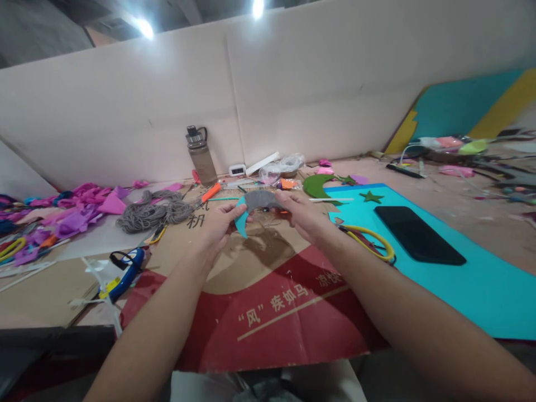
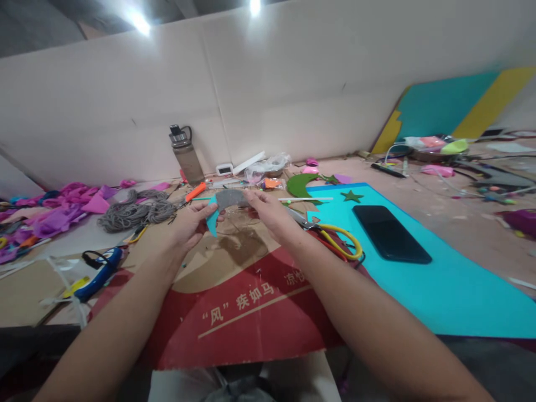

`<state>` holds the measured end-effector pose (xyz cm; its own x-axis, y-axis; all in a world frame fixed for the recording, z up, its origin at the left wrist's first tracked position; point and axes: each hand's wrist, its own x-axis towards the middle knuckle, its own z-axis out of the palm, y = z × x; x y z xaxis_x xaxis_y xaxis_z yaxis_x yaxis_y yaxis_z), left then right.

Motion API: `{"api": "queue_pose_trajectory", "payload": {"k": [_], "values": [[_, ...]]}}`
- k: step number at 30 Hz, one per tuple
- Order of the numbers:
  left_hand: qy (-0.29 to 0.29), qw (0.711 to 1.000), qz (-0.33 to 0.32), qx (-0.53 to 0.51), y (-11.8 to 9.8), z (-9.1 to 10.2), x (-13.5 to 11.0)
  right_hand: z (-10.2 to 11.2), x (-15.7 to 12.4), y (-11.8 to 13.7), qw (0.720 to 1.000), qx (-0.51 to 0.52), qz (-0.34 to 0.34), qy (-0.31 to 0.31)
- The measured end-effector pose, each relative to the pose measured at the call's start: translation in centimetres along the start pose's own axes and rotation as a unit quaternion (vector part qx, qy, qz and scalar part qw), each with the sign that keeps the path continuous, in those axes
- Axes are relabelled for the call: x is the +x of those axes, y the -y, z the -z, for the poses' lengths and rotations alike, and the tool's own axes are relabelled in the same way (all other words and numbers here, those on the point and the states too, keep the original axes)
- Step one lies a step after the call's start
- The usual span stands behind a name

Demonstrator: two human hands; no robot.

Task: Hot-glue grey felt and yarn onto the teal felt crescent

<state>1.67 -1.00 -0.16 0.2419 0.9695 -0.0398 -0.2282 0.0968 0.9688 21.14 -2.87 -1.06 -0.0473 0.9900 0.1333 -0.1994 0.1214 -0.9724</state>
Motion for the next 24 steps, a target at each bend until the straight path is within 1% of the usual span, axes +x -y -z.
{"api": "queue_pose_trajectory", "payload": {"k": [2,4,6,8,10,12,15,17,19,20,23,24], "values": [[-0.044,0.999,-0.011,-0.011,0.1,0.4,0.3,0.6,0.4,0.0,0.994,-0.087,0.045,-0.055],[-0.085,0.996,-0.016,-0.023,0.0,0.7,0.6,1.5,0.6,0.2,0.978,-0.166,0.082,-0.095],[-0.111,0.993,-0.017,-0.034,-0.1,0.9,0.8,2.6,0.4,0.7,0.957,-0.232,0.114,-0.128],[-0.125,0.991,-0.021,-0.042,-0.2,1.2,0.9,3.7,-0.1,1.1,0.927,-0.315,0.131,-0.155],[-0.133,0.990,-0.027,-0.046,-0.2,1.4,1.1,4.6,-0.6,1.2,0.886,-0.414,0.115,-0.171],[-0.132,0.989,-0.037,-0.053,-0.1,1.6,1.4,5.2,-1.0,1.0,0.844,-0.504,0.069,-0.167],[-0.126,0.988,-0.058,-0.065,0.1,1.9,1.7,5.0,-1.0,0.2,0.791,-0.601,-0.013,-0.117],[-0.115,0.988,-0.078,-0.064,0.2,2.0,1.8,4.4,-0.5,-0.7,0.766,-0.635,-0.043,-0.087],[-0.103,0.988,-0.098,-0.052,0.2,2.0,1.9,3.7,0.3,-1.6,0.759,-0.644,-0.045,-0.083],[-0.100,0.988,-0.108,-0.044,0.3,2.0,1.9,3.4,0.9,-2.1,0.760,-0.643,-0.043,-0.083],[-0.099,0.987,-0.126,-0.018,0.3,2.2,1.9,3.1,2.6,-3.4,0.778,-0.625,-0.019,-0.065],[-0.104,0.986,-0.129,-0.009,0.2,2.3,1.9,3.2,3.1,-3.7,0.789,-0.611,0.012,-0.061]]}}
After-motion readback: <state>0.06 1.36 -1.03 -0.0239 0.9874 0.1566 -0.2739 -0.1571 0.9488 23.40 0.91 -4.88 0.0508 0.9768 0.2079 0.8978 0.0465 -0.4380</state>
